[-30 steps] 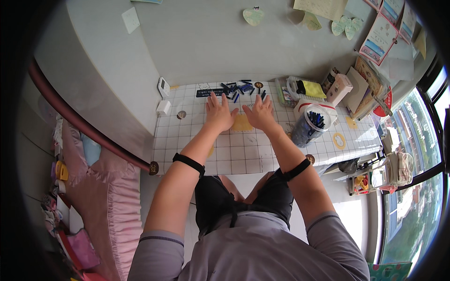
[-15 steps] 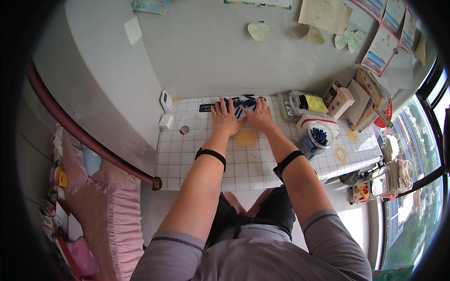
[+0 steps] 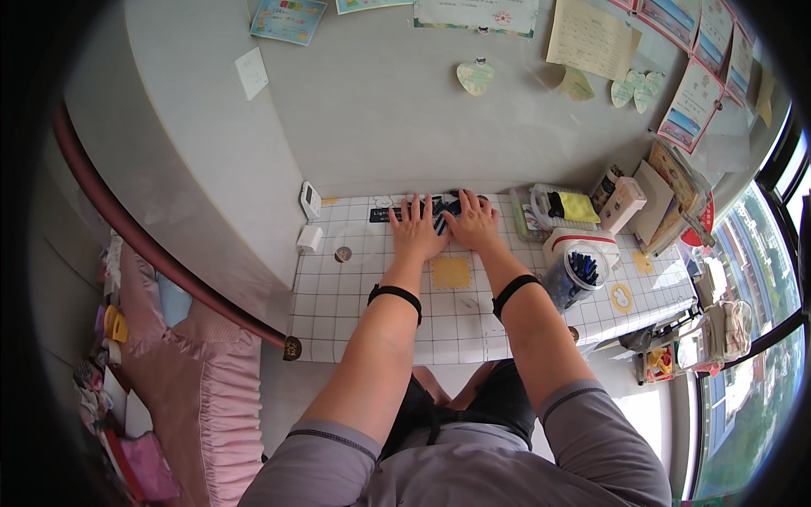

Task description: The person is assembling small blue and black plastic components by hand on a table, picking pieces from a container and joining them together.

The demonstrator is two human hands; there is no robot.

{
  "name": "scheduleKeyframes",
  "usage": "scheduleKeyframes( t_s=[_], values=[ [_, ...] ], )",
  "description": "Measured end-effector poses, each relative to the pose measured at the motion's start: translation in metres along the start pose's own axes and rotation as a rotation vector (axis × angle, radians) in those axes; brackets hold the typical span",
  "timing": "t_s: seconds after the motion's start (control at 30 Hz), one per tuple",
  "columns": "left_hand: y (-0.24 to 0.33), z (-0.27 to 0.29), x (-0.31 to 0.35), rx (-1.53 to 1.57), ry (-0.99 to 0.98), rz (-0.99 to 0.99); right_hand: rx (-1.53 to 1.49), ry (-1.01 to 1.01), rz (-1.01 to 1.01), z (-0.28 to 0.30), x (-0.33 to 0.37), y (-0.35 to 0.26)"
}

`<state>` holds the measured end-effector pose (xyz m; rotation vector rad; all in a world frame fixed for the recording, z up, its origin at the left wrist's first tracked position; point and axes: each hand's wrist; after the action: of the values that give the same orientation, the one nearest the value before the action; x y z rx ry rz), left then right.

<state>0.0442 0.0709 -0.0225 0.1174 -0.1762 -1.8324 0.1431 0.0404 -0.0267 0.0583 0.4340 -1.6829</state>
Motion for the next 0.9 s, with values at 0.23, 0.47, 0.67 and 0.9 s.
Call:
scheduleKeyframes(
  t_s=[0.23,0.47,0.67,0.9],
  values=[
    [-0.001,-0.003,0.007,0.073,0.126,-0.085,0.048,0.067,0.061,-0.002,0.001,0.001],
    [-0.004,-0.015,0.005,0.214,0.252,-0.124,0.010,0.094,-0.015,0.001,0.000,-0.004],
    [-0.004,-0.009,0.002,0.219,0.195,-0.116,0.040,0.067,0.025,-0.001,-0.003,-0.002],
    [-0.004,-0.003,0.006,0.125,0.152,-0.159,-0.011,0.107,0.104,0.000,-0.003,-0.003]
  ],
)
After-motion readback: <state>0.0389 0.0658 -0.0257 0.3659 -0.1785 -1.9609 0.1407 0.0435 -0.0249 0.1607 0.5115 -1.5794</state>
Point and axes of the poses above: each hand's wrist, its own x-axis away from the middle knuckle, its own z-axis out of the back of the hand, y = z × x, and after that the axes turned 12 degrees about z, right-handed
